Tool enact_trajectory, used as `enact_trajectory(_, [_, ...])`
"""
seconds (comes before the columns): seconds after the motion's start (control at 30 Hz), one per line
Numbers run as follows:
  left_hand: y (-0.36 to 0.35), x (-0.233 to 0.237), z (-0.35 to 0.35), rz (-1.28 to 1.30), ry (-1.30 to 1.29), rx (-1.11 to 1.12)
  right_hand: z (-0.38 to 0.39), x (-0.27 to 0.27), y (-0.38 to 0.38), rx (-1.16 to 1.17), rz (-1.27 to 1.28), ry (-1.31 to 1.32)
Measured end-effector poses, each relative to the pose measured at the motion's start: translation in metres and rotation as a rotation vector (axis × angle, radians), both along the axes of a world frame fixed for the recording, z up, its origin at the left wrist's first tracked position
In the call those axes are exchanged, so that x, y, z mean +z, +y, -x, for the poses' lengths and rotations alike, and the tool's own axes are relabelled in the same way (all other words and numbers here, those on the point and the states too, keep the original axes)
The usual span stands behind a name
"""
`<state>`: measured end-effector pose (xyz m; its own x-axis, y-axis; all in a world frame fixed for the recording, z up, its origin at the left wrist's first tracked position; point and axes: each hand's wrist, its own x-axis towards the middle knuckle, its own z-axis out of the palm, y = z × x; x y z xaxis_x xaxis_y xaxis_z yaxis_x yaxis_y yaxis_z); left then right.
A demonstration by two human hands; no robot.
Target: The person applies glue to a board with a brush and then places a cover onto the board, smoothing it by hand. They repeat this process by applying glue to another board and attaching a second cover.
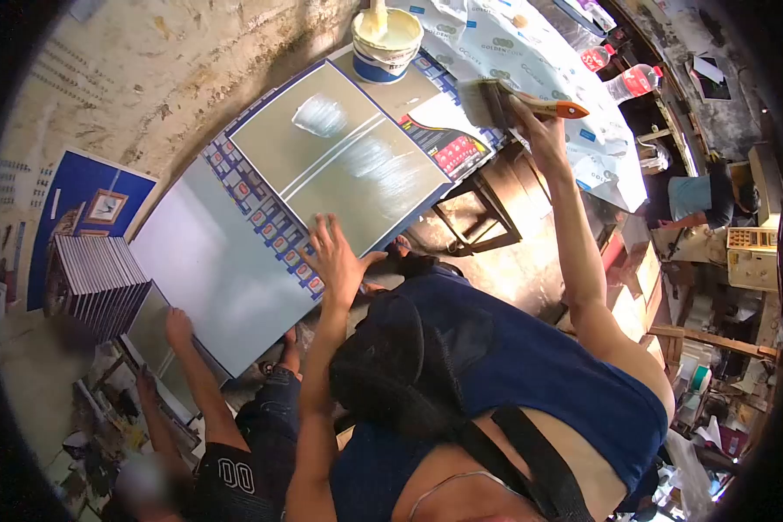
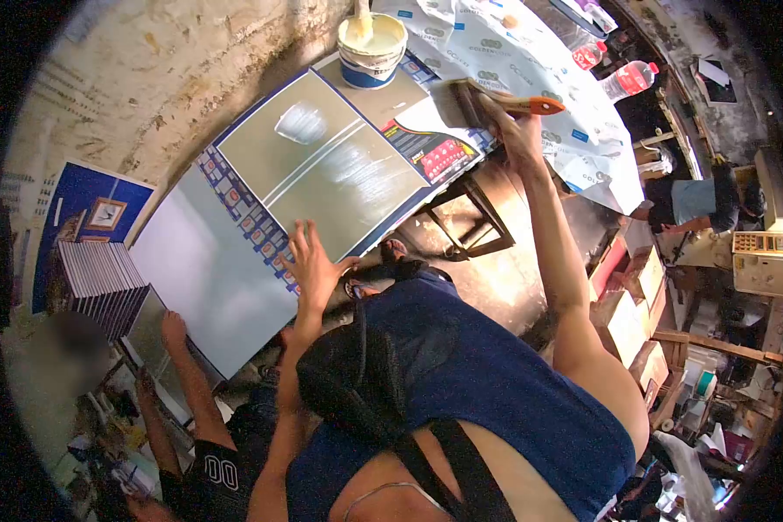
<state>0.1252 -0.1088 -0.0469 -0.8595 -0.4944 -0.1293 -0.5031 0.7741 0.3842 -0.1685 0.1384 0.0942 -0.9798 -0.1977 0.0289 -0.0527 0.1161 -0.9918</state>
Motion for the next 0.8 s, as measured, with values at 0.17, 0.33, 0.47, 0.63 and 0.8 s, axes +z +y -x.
enact_trajectory(0.17, [0.004,0.003,0.002,-0.003,-0.041,0.029,-0.005,0.013,-0.072,0.398,-0.418,1.018])
enact_trajectory(0.33, [0.007,0.02,0.01,-0.057,-0.16,0.061,-0.031,-0.011,-0.133,1.004,-0.353,0.721])
enact_trajectory(0.47, [0.013,0.021,0.018,-0.032,-0.232,0.114,0.01,-0.088,-0.162,1.466,-0.321,0.914])
enact_trajectory(0.63, [0.018,0.033,0.034,-0.008,-0.332,0.162,0.16,-0.154,-0.237,1.297,-0.376,1.291])
enact_trajectory(0.8, [0.024,0.035,0.04,-0.02,-0.426,0.2,0.235,-0.147,-0.296,0.801,-0.272,0.956])
